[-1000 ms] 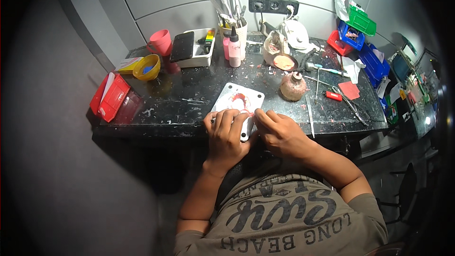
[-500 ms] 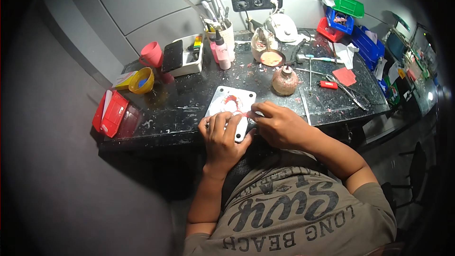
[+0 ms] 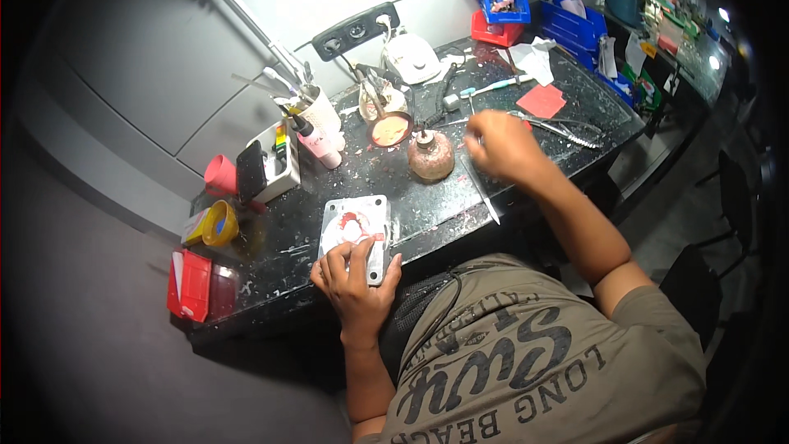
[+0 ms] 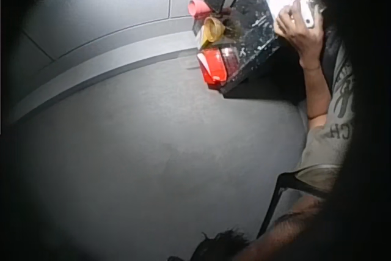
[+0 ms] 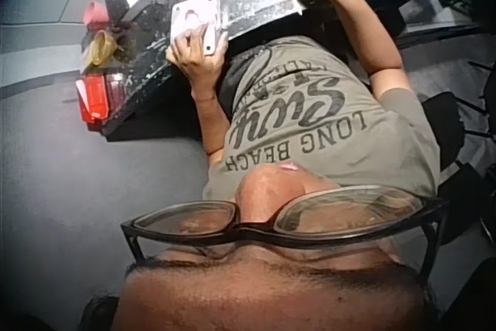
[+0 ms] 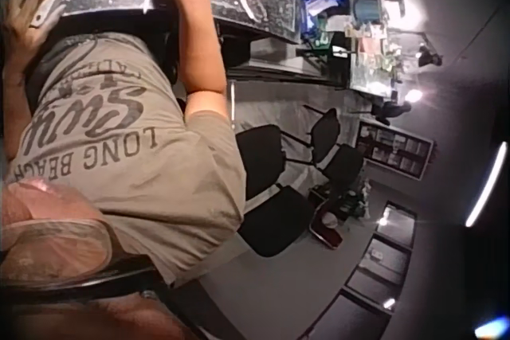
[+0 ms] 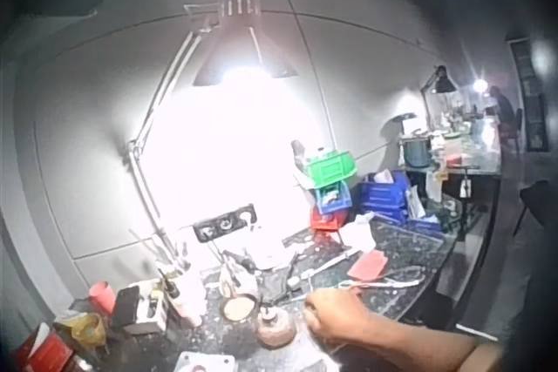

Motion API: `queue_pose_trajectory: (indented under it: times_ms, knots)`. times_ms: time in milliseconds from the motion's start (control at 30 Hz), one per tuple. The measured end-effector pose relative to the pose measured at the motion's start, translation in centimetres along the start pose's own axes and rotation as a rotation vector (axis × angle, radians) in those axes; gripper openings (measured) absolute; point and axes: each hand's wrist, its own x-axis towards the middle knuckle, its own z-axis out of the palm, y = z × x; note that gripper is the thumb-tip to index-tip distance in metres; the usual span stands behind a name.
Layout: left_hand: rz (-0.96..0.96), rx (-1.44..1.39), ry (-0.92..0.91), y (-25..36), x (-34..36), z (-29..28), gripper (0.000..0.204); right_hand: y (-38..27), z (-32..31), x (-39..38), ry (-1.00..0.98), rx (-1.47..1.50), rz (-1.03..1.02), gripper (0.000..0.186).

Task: The person shapes dental wax in a mold by repeatedly heating a metal sculpting tool over an alcohol burner flame and carving the wax.

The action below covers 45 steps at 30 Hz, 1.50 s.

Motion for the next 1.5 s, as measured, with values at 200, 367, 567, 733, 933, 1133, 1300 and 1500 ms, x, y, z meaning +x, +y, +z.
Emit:
queue_pose_trajectory:
  times_ms: [200,367,567,733,933,1133,1300,1500]
  knots:
    - [0.029,-0.006,0.014,0.0,0.2,0.5,0.058,3.0,1.4,4.5,-0.074,-0.075,0.199,0.021]
    - [0.017,-0.052,0.022,-0.3,0.5,0.6,0.063,4.4,1.7,4.9,0.045,0.108,0.27,0.032]
    - [0.052,-0.121,0.019,-2.3,2.0,1.3,0.067,3.3,-1.3,5.5,-0.026,1.018,0.217,0.014]
    - [0.166,-0.168,-0.047,-2.8,2.8,1.1,0.07,-0.1,-3.0,5.7,0.023,1.312,0.045,0.011]
    - [0.082,-0.218,-0.01,-2.1,2.8,1.2,0.086,0.9,-0.8,6.0,0.043,1.327,0.001,0.011]
    - [0.018,-0.114,-0.025,-1.6,2.8,1.4,0.099,1.8,0.1,6.0,0.044,1.259,0.041,0.01]
    - [0.007,-0.143,-0.002,-1.8,2.8,1.5,0.096,2.8,1.3,5.8,-0.075,1.377,0.245,0.011]
    - [-0.002,-0.18,0.005,-1.9,2.6,1.3,0.094,2.6,2.5,5.4,-0.261,1.639,0.49,0.009]
